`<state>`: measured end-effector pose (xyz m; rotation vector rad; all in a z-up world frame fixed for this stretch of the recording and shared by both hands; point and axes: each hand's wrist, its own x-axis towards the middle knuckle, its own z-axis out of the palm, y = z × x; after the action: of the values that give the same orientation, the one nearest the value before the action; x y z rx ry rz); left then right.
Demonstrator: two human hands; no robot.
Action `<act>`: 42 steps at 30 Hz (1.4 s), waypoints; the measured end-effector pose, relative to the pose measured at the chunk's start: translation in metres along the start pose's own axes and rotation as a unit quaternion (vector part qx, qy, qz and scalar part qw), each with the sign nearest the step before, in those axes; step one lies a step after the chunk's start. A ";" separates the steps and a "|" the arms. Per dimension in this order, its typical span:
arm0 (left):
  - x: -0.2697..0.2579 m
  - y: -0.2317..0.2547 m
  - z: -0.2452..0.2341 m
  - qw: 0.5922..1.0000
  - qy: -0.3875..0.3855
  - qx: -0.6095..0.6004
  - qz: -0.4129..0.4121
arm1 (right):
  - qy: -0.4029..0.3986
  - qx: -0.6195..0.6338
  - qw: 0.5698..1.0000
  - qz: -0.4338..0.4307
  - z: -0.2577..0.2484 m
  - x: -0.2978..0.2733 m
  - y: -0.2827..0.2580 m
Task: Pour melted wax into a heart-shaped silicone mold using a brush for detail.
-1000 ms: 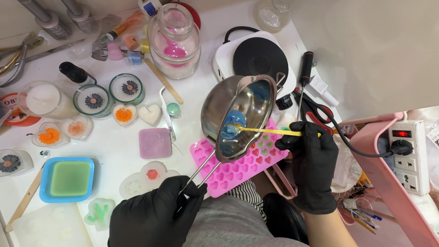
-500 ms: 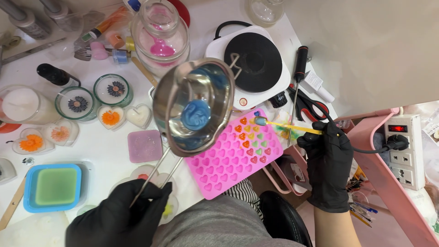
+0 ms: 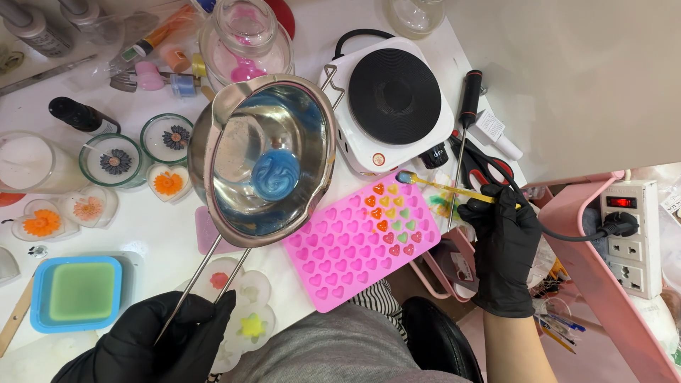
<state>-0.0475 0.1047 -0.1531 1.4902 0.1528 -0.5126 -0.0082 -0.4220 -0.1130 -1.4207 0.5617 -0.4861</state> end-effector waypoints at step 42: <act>0.018 0.173 0.129 0.793 0.129 0.528 0.275 | -0.069 0.040 0.995 -0.057 0.068 -0.036 -0.042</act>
<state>0.0127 -0.0253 0.0088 2.5776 -0.4362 0.1650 0.0076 -0.3508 -0.0639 -1.4024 0.3487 -0.4918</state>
